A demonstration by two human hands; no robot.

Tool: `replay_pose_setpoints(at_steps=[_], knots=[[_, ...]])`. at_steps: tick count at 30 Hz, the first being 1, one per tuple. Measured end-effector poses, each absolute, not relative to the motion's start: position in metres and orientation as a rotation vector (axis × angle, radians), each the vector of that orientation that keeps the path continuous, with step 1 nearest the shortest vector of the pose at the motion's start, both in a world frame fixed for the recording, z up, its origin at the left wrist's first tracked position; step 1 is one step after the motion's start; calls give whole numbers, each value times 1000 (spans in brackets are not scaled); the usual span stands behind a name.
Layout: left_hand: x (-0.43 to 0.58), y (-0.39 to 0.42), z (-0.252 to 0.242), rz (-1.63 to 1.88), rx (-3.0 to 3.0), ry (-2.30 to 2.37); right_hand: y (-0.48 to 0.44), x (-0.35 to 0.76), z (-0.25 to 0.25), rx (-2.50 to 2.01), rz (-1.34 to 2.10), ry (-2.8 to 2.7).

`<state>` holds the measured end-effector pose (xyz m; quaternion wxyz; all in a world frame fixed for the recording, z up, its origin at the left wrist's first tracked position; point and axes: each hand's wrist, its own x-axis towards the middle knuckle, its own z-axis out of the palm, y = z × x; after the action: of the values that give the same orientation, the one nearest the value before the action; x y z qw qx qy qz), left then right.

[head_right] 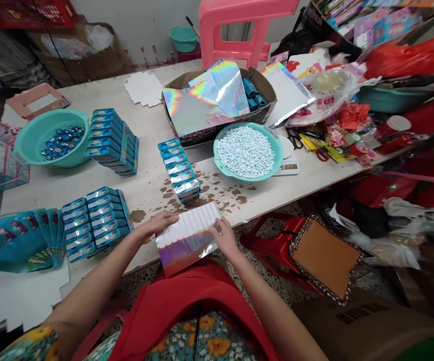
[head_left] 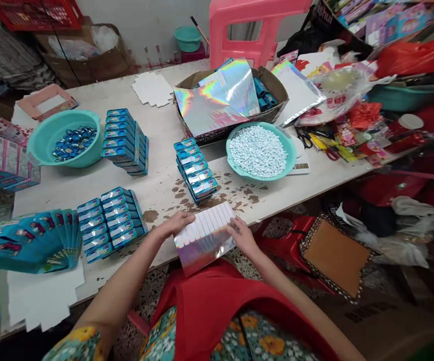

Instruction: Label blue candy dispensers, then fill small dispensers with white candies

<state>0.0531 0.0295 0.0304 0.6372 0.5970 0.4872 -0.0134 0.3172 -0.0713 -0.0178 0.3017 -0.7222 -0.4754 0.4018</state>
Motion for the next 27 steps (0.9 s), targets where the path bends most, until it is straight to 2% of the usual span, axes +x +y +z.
replay_pose_setpoints(at_steps=[7, 18, 27], knots=[[78, 14, 40, -17, 1709, 1076, -109, 342, -4, -1918, 1026, -1235], [85, -29, 39, -107, 2011, 1254, -134, 352, -14, -1919, 1151, -944], [72, -42, 40, -175, 2011, 1448, -135, 346, 10, -1654, 1518, -906]])
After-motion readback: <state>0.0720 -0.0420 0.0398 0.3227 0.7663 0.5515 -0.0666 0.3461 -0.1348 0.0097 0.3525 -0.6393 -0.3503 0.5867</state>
